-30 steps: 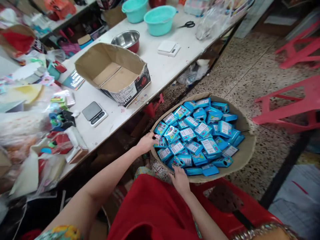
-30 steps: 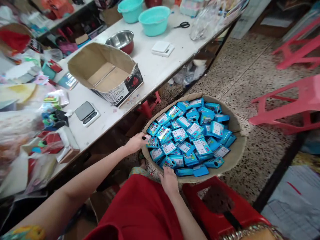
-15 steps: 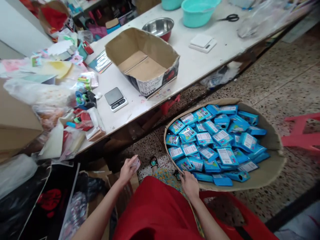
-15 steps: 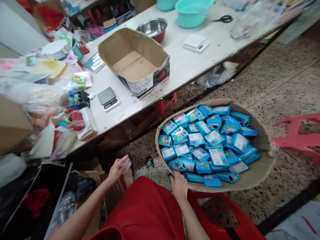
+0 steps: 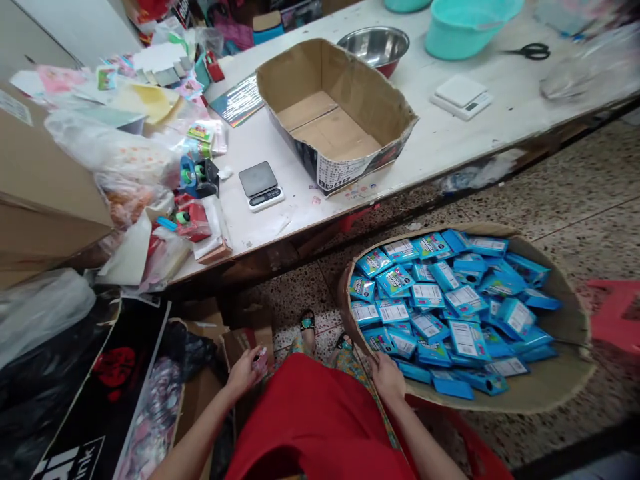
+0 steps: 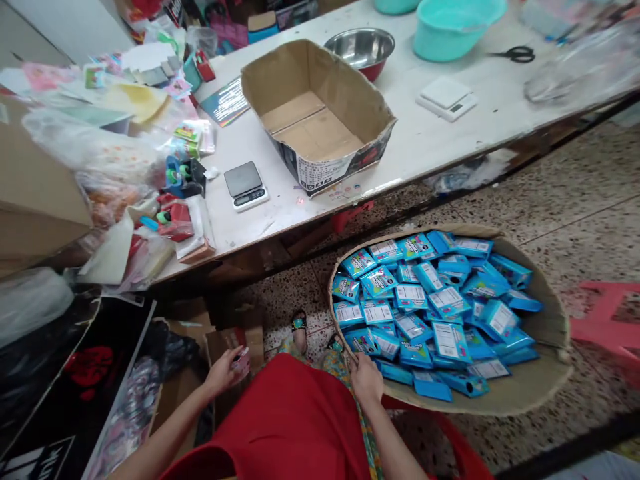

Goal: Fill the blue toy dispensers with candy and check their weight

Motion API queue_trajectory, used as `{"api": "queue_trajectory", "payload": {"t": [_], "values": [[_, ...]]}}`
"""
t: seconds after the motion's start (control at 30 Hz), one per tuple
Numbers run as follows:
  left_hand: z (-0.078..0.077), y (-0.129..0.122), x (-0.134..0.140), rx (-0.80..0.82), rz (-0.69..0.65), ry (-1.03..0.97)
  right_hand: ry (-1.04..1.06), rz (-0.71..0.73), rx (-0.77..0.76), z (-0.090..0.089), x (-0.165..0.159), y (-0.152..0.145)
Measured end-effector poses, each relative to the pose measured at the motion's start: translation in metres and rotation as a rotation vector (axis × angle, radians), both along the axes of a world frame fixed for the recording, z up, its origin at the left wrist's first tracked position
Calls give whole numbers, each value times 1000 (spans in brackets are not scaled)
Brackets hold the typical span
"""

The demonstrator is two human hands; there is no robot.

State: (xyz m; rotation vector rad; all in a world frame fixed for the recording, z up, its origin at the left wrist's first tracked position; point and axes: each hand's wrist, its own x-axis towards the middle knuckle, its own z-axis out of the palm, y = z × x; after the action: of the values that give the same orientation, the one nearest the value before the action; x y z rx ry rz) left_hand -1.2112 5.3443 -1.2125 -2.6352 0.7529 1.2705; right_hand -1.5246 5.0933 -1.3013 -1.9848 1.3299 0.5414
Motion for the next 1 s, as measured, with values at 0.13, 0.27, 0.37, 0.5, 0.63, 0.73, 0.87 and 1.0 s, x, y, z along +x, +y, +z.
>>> {"api": "queue_trajectory", "payload": {"t": [0.13, 0.27, 0.37, 0.5, 0.63, 0.73, 0.87, 1.0], "values": [[-16, 11, -22, 8, 100, 13, -61, 27, 29, -8, 4, -6], [-32, 24, -42, 32, 126, 0, -114, 43, 28, -14, 7, -7], [-38, 31, -50, 18, 149, 18, -131, 38, 9, -14, 8, -3], [-29, 22, -38, 46, 94, 2, -137, 18, 2, -11, 11, 2], [-8, -17, -3, 59, -11, -66, -148, -18, 8, -7, 13, 6], [4, -62, 18, 9, -122, -30, -136, -66, 19, -7, 11, 7], [14, -135, 15, -139, -344, 163, -128, -143, 8, -6, 8, 9], [29, -202, -26, -354, -418, 465, -376, -489, -228, 20, 17, 15]]}}
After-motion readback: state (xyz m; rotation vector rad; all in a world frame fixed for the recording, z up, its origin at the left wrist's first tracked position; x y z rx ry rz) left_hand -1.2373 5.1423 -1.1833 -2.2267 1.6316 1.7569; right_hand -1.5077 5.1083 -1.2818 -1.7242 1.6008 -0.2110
